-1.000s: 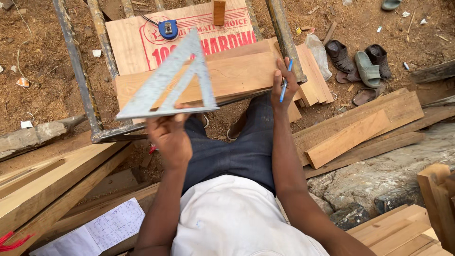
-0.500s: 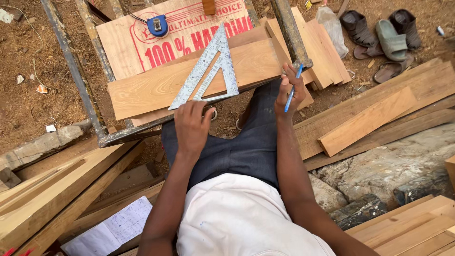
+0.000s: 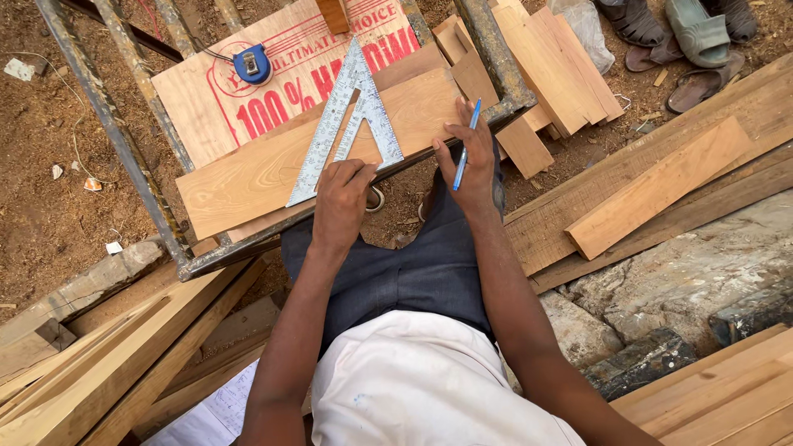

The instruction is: The person marks a wood plank by hand using a pen and a speed square, making several measurements and drawing lines on the surface.

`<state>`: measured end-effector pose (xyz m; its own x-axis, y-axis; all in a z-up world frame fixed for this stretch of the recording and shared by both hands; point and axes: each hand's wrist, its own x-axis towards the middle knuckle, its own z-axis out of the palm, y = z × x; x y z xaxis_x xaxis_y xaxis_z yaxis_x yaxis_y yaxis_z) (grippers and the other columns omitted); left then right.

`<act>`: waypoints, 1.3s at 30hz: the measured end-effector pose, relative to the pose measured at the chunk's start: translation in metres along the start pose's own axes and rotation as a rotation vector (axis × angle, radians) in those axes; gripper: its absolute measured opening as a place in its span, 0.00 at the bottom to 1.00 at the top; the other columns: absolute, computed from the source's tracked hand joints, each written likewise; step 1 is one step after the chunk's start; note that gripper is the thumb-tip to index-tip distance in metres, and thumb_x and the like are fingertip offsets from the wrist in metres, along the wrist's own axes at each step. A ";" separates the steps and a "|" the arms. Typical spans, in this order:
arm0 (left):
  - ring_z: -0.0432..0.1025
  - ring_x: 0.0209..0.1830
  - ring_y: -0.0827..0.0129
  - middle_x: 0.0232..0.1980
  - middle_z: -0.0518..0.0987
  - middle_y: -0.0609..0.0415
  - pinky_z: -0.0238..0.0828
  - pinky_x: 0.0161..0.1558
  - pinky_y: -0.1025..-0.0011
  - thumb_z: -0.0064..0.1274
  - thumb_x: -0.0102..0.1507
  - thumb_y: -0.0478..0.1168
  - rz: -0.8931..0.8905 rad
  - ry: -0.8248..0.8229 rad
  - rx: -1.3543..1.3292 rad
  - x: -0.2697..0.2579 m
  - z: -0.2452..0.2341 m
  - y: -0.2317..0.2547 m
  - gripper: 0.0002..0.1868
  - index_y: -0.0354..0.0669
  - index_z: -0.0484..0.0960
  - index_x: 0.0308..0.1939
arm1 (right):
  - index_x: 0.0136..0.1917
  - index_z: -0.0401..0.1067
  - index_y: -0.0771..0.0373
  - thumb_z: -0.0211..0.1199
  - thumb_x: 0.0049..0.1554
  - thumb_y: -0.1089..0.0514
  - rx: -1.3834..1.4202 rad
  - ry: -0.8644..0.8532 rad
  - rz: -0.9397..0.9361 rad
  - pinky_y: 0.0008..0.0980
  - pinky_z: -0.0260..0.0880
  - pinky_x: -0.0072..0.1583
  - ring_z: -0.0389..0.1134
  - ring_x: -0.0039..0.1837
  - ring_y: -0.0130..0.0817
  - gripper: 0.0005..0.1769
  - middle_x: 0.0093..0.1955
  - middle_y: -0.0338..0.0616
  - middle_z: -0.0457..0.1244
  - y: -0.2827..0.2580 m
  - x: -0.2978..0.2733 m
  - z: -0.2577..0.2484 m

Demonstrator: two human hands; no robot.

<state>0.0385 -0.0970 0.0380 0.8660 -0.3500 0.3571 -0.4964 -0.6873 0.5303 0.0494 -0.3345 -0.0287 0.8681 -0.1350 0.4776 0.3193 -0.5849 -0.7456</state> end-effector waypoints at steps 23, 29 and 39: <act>0.71 0.47 0.61 0.44 0.75 0.54 0.69 0.51 0.60 0.55 0.61 0.25 -0.053 -0.083 0.020 0.007 0.001 -0.005 0.18 0.43 0.87 0.54 | 0.52 0.80 0.67 0.67 0.60 0.59 0.267 -0.290 0.374 0.25 0.70 0.43 0.70 0.42 0.20 0.10 0.41 0.41 0.72 -0.038 0.092 0.033; 0.70 0.45 0.60 0.43 0.75 0.53 0.69 0.51 0.60 0.55 0.61 0.26 -0.084 -0.112 0.014 0.012 -0.003 -0.002 0.19 0.44 0.87 0.53 | 0.50 0.81 0.67 0.67 0.60 0.60 0.143 -0.415 0.365 0.27 0.70 0.42 0.71 0.40 0.23 0.08 0.39 0.45 0.72 -0.045 0.092 0.013; 0.70 0.46 0.59 0.44 0.75 0.53 0.70 0.51 0.59 0.54 0.60 0.24 -0.075 -0.099 0.015 0.009 -0.002 -0.004 0.20 0.43 0.87 0.54 | 0.51 0.81 0.65 0.65 0.60 0.57 0.028 -0.505 0.302 0.31 0.71 0.43 0.72 0.38 0.32 0.11 0.40 0.49 0.72 -0.067 0.090 -0.003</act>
<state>0.0482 -0.0965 0.0410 0.9028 -0.3580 0.2384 -0.4296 -0.7231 0.5409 0.1048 -0.3096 0.0657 0.9934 0.1093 -0.0335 0.0334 -0.5573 -0.8296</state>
